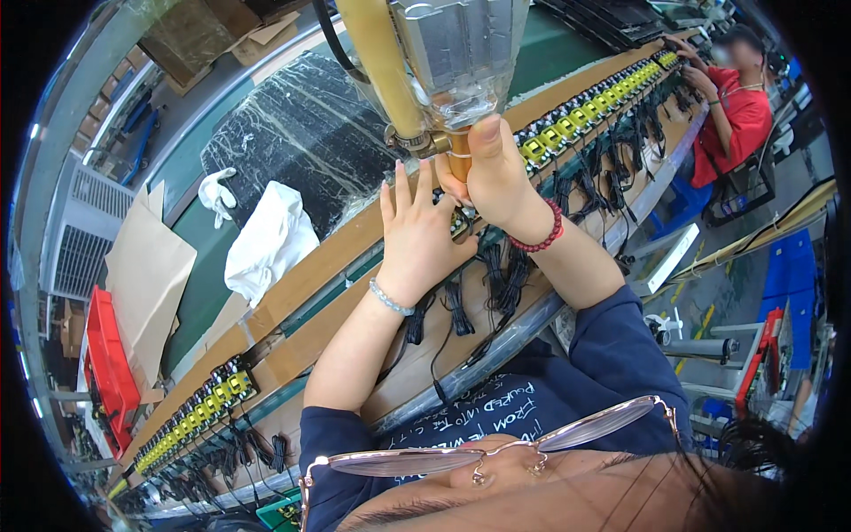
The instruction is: The person applies adhesive to electronic circuit boards using a dispenser tool and slides the boards along the assembly track by hand.
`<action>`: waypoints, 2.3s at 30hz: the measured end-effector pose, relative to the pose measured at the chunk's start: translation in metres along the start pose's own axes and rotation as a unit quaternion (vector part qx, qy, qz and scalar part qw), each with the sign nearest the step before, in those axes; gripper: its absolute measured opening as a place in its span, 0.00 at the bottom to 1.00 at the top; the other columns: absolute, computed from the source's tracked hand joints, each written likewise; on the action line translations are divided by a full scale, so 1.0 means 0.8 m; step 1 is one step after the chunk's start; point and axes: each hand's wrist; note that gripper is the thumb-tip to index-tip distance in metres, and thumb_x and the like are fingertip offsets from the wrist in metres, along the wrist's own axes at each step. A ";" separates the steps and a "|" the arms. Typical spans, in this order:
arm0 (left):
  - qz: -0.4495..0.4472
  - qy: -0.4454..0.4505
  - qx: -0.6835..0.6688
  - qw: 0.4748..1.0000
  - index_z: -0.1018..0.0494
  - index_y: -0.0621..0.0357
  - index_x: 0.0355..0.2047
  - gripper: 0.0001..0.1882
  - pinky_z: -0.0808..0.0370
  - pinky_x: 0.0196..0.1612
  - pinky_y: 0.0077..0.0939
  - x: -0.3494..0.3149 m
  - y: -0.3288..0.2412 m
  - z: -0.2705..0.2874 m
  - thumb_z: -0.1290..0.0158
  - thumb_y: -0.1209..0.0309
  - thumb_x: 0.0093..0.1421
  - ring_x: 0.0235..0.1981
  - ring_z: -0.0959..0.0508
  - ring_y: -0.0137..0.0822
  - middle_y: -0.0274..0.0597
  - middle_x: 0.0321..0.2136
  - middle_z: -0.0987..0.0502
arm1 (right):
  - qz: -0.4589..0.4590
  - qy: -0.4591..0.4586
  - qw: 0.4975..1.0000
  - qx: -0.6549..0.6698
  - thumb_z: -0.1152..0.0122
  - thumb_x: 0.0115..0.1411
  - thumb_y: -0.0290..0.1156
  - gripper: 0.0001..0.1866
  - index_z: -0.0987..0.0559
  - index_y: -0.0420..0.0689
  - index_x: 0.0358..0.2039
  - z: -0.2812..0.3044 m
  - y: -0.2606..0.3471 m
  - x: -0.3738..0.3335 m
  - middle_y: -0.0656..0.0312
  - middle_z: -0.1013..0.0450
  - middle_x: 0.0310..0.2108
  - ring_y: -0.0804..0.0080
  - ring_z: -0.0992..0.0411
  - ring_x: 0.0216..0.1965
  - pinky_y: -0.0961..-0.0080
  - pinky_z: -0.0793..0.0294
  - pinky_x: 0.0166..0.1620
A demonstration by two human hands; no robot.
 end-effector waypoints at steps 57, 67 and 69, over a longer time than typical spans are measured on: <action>0.002 -0.037 0.018 0.999 0.29 0.60 0.48 0.32 0.51 0.61 0.58 0.034 -0.031 -0.032 0.40 0.58 0.43 0.61 0.45 0.59 0.52 0.53 0.33 | 0.009 -0.040 0.999 0.003 0.54 0.59 0.61 0.30 0.33 0.41 0.27 0.044 -0.007 0.003 0.73 0.43 0.17 0.89 0.48 0.17 0.88 0.48 0.19; -0.010 -0.061 0.016 0.998 0.27 0.58 0.45 0.28 0.51 0.60 0.59 0.033 -0.028 -0.031 0.41 0.58 0.44 0.59 0.42 0.58 0.50 0.49 0.31 | 0.009 -0.032 0.999 0.003 0.54 0.58 0.61 0.30 0.35 0.42 0.26 0.040 0.006 0.006 0.72 0.44 0.17 0.88 0.48 0.16 0.87 0.47 0.18; -0.007 -0.044 0.026 0.999 0.30 0.59 0.49 0.31 0.53 0.62 0.56 0.032 -0.027 -0.020 0.41 0.57 0.45 0.60 0.42 0.58 0.52 0.51 0.31 | -0.002 -0.022 1.000 -0.014 0.56 0.59 0.62 0.30 0.34 0.42 0.26 0.044 0.011 0.010 0.70 0.43 0.15 0.87 0.46 0.14 0.87 0.45 0.17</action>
Point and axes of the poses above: each hand's wrist, its own x-axis towards the middle knuckle, its own z-axis out of the back of the hand, y = z × x
